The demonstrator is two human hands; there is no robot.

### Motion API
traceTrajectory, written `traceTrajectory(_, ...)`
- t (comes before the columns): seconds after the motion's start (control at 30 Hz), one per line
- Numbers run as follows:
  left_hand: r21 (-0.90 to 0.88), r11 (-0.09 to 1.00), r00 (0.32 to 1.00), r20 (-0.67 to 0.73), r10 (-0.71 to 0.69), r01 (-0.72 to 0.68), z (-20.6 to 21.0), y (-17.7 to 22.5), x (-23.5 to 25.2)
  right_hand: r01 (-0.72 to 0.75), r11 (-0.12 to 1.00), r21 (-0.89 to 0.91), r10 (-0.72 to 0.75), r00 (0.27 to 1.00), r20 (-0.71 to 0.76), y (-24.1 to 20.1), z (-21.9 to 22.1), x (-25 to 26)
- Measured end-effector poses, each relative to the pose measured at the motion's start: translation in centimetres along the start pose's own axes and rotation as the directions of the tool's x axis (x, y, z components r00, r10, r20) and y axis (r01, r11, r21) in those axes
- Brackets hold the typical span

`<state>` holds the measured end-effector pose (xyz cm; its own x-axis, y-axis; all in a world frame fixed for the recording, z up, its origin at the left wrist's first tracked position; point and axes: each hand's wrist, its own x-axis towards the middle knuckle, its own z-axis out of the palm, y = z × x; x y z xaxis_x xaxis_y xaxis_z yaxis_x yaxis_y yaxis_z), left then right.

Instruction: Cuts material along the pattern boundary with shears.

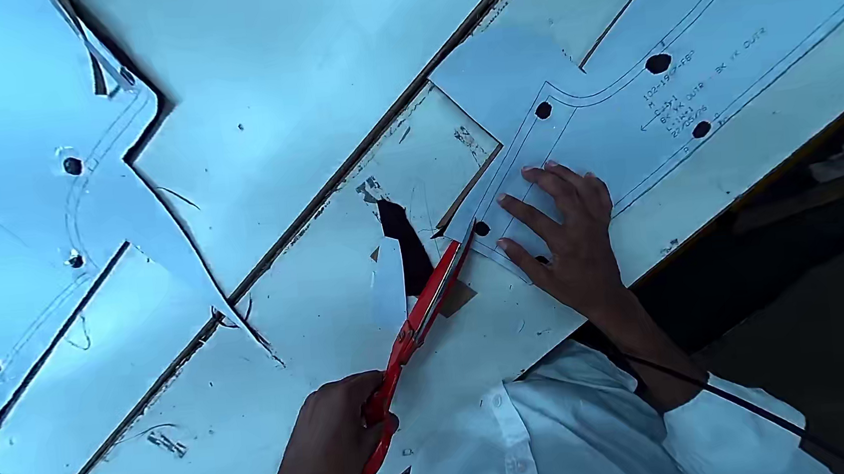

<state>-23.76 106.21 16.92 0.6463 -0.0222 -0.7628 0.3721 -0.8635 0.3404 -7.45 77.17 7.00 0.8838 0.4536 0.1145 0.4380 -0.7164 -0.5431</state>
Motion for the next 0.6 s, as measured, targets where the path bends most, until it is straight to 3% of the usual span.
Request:
traceTrajectory(0.23,0.004,0.998,0.994,0.084,-0.067,0.067,-0.6,0.7,0.1,-0.003,1.0,0.013,0.003,1.0,0.009,0.1,0.1,-0.1)
traceTrajectory(0.6,0.026,0.999,0.999,0.026,-0.041,0.04,-0.6,1.4,0.6,0.002,1.0,0.008,-0.002,1.0,0.006,0.1,0.1,-0.1)
